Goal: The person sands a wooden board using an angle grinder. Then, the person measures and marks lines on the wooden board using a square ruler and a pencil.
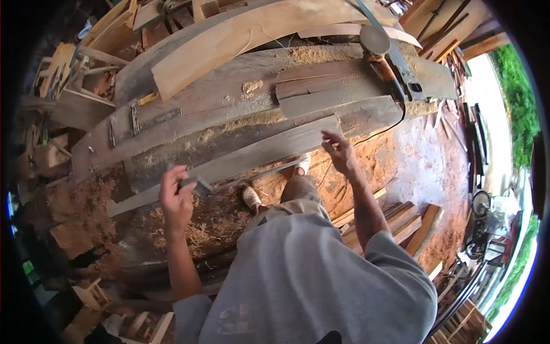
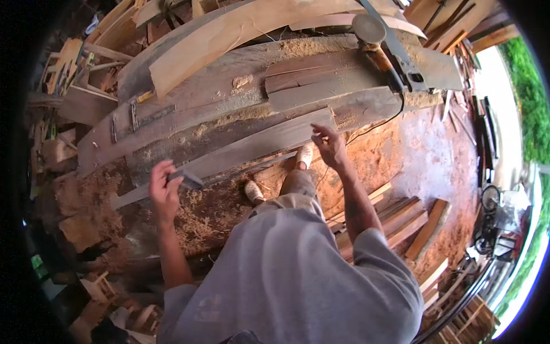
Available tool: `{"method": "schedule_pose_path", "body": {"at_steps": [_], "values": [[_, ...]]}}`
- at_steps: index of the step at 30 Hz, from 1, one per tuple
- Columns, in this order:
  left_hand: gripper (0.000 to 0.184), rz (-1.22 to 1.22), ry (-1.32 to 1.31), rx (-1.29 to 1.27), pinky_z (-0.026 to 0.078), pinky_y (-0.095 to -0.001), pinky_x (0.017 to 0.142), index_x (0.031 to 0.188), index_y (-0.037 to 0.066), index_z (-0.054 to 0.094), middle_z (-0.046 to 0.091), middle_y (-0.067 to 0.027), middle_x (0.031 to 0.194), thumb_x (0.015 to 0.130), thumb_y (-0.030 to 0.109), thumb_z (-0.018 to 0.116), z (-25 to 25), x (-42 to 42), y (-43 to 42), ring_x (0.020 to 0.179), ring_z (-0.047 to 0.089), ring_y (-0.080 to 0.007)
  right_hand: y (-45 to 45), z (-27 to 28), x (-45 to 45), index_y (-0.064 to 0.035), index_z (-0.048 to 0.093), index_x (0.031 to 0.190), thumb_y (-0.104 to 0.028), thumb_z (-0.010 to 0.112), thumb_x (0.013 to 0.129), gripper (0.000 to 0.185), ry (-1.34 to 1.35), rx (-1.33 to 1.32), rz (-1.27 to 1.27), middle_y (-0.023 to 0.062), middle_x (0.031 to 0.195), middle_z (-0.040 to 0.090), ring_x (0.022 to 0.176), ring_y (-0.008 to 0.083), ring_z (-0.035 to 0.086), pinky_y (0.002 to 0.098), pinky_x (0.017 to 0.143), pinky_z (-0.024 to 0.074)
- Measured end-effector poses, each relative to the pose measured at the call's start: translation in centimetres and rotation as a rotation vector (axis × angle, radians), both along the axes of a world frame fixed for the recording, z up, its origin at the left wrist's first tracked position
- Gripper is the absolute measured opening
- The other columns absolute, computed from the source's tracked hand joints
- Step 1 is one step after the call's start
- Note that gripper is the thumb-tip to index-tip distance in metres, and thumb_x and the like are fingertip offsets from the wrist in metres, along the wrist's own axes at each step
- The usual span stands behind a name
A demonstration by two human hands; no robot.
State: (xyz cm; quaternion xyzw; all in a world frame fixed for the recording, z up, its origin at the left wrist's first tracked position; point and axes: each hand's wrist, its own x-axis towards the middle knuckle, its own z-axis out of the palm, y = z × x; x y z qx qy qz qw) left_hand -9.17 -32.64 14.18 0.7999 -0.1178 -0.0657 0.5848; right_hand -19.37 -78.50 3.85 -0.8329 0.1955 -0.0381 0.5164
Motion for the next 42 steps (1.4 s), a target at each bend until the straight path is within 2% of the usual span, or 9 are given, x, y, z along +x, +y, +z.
{"method": "schedule_pose_path", "body": {"at_steps": [5, 10, 17, 21, 23, 27, 32, 39, 42], "values": [[0.040, -0.024, 0.018, -0.077, 0.050, -0.0263, 0.087, 0.123, -0.001, 0.057, 0.061, -0.0061, 0.104, 0.085, -0.011, 0.066, -4.0, 2.6, -3.4, 0.094, 0.060, -0.0129, 0.0, -0.7, -1.1, -0.0065, 0.067, 0.128, -0.009, 0.071, 0.086, 0.042, 0.028, -0.114, 0.114, 0.0147, 0.122, 0.067, 0.107, 0.0259, 0.066, 0.0353, 0.092, 0.0549], [0.040, -0.028, -0.059, -0.140, 0.048, -0.0238, 0.084, 0.123, 0.000, 0.056, 0.060, -0.0037, 0.102, 0.085, -0.006, 0.067, -5.1, 4.1, -9.9, 0.092, 0.058, -0.0106, -4.6, -1.3, 0.4, -0.0061, 0.075, 0.106, -0.013, 0.073, 0.088, 0.019, -0.042, -0.350, -0.050, 0.0163, 0.095, 0.075, 0.088, 0.0280, 0.074, 0.0376, 0.078, 0.0563], [0.060, 0.131, 0.004, -0.406, 0.052, -0.0285, 0.090, 0.140, -0.001, 0.048, 0.063, -0.0076, 0.116, 0.085, -0.005, 0.070, -8.5, 3.4, -15.1, 0.100, 0.063, -0.0154, -8.5, -3.5, 2.5, -0.0036, 0.072, 0.099, -0.007, 0.072, 0.085, 0.015, -0.103, -0.282, 0.015, 0.0146, 0.096, 0.070, 0.094, 0.0320, 0.068, 0.0403, 0.082, 0.0533], [0.093, 0.120, 0.308, -0.333, 0.054, -0.0316, 0.089, 0.157, 0.001, 0.023, 0.060, -0.0089, 0.121, 0.076, -0.013, 0.066, -16.1, -0.8, -14.8, 0.103, 0.062, -0.0204, -9.1, -4.0, 2.3, -0.0056, 0.072, 0.104, -0.004, 0.065, 0.087, 0.017, -0.170, -0.396, 0.128, 0.0139, 0.099, 0.071, 0.097, 0.0338, 0.068, 0.0395, 0.085, 0.0532], [0.101, 0.139, 0.140, -0.170, 0.053, -0.0299, 0.086, 0.160, 0.002, 0.013, 0.061, -0.0081, 0.112, 0.075, -0.014, 0.067, -19.2, -1.2, -14.9, 0.099, 0.063, -0.0202, -9.1, -3.9, 2.6, -0.0058, 0.071, 0.104, -0.005, 0.064, 0.089, 0.017, -0.183, -0.478, 0.166, 0.0142, 0.102, 0.071, 0.100, 0.0350, 0.067, 0.0401, 0.086, 0.0531], [0.109, 0.268, 0.190, -0.152, 0.052, -0.0297, 0.085, 0.161, 0.002, 0.003, 0.063, -0.0092, 0.108, 0.075, -0.014, 0.068, -17.2, -1.5, -15.9, 0.096, 0.064, -0.0204, -9.9, -4.2, 2.3, -0.0010, 0.068, 0.116, -0.016, 0.071, 0.092, 0.028, -0.011, -0.226, -0.084, 0.0201, 0.105, 0.074, 0.098, 0.0283, 0.072, 0.0369, 0.084, 0.0558], [0.113, 0.273, 0.213, -0.154, 0.053, -0.0302, 0.084, 0.161, 0.003, -0.006, 0.064, -0.0135, 0.111, 0.077, -0.017, 0.068, -16.4, -2.4, -16.4, 0.096, 0.064, -0.0215, -10.7, -5.5, 0.0, 0.0008, 0.063, 0.122, -0.009, 0.069, 0.089, 0.035, 0.066, -0.143, 0.009, 0.0212, 0.107, 0.074, 0.100, 0.0309, 0.073, 0.0390, 0.084, 0.0575], [0.110, 0.213, 0.185, -0.134, 0.055, -0.0293, 0.081, 0.160, 0.001, -0.004, 0.063, -0.0115, 0.105, 0.078, -0.014, 0.067, -16.8, -2.2, -15.5, 0.093, 0.064, -0.0186, -9.3, -4.8, -0.6, -0.0101, 0.051, 0.140, 0.009, 0.053, 0.091, 0.053, -0.167, -0.444, 0.237, 0.0186, 0.107, 0.073, 0.097, 0.0329, 0.072, 0.0426, 0.079, 0.0588], [0.112, 0.204, 0.119, -0.026, 0.057, -0.0323, 0.083, 0.161, 0.008, -0.009, 0.055, -0.0218, 0.133, 0.080, -0.015, 0.065, -18.2, -1.9, -15.5, 0.104, 0.065, -0.0256, -10.6, -6.1, -1.0, -0.0135, 0.043, 0.148, 0.015, 0.046, 0.085, 0.070, -0.032, -0.403, 0.338, 0.0183, 0.135, 0.061, 0.111, 0.0340, 0.066, 0.0408, 0.087, 0.0563]]}}
